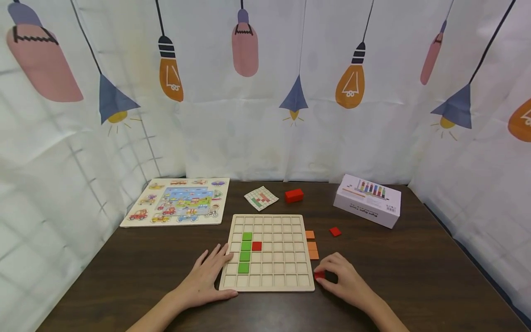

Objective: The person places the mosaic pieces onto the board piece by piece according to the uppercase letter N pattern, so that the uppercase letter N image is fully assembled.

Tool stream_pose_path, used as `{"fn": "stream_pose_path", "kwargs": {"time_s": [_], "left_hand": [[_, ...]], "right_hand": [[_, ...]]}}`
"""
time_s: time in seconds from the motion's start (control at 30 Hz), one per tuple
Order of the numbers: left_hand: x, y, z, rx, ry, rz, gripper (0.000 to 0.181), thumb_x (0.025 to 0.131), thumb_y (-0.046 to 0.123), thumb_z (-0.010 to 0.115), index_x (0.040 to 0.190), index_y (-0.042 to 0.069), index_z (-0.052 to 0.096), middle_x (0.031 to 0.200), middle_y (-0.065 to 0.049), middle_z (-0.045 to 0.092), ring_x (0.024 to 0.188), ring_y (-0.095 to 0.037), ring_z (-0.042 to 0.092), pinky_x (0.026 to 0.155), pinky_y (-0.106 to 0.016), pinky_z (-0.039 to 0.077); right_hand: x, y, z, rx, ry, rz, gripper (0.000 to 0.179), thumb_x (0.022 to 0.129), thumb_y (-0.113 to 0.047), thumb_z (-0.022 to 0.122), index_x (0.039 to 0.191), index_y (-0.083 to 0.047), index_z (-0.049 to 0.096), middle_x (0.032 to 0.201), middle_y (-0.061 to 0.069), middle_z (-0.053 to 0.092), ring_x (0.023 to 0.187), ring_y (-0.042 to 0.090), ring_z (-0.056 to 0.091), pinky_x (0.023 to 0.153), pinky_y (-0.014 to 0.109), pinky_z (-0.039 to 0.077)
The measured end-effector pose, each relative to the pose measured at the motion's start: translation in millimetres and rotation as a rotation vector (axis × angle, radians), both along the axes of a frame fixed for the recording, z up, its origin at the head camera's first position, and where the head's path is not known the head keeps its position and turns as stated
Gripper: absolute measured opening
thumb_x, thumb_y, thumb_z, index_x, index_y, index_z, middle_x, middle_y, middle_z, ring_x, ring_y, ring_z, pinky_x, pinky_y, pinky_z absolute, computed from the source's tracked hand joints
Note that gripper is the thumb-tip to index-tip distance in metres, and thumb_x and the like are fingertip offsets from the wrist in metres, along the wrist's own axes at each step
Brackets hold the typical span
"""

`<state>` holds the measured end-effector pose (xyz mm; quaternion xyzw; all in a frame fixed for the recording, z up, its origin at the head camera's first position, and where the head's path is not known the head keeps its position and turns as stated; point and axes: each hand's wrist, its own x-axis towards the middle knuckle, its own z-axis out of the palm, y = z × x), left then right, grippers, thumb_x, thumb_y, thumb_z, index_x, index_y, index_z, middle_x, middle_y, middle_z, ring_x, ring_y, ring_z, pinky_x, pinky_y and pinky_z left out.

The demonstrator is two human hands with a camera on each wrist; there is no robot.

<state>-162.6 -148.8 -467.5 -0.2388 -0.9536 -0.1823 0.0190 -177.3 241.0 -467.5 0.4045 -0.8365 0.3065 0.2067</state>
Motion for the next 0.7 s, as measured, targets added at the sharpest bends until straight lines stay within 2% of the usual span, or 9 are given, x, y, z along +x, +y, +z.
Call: {"fn": "stream_pose_path", "kwargs": {"time_s": [0.43,0.7], "left_hand": [[-0.3,-0.6,-0.4,0.000,0.029,-0.015,0.094,0.072,0.078,0.046,0.139,0.014,0.038,0.150,-0.010,0.020,0.137,-0.030,0.016,0.103,-0.057,0.011],[0.3,-0.7,0.5,0.004,0.020,-0.017,0.094,0.072,0.078,0.046,0.140,0.013,0.037,0.150,-0.010,0.020,0.137,-0.030,0.016,0.103,-0.057,0.011]], "right_hand": [[-9.8,-19.4,14.7,0.056,-0.011,0.018,0.025,0.070,-0.011,0.079,0.091,-0.021,0.070,0.096,-0.013,0.058,0.090,0.002,0.046,0.073,0.015,0.041],[-23.0,-33.0,31.3,-0.008,0.091,0.102,0.030,0.064,0.000,0.080,0.089,-0.014,0.069,0.093,-0.006,0.059,0.082,0.010,0.047,0.064,0.017,0.039]]}}
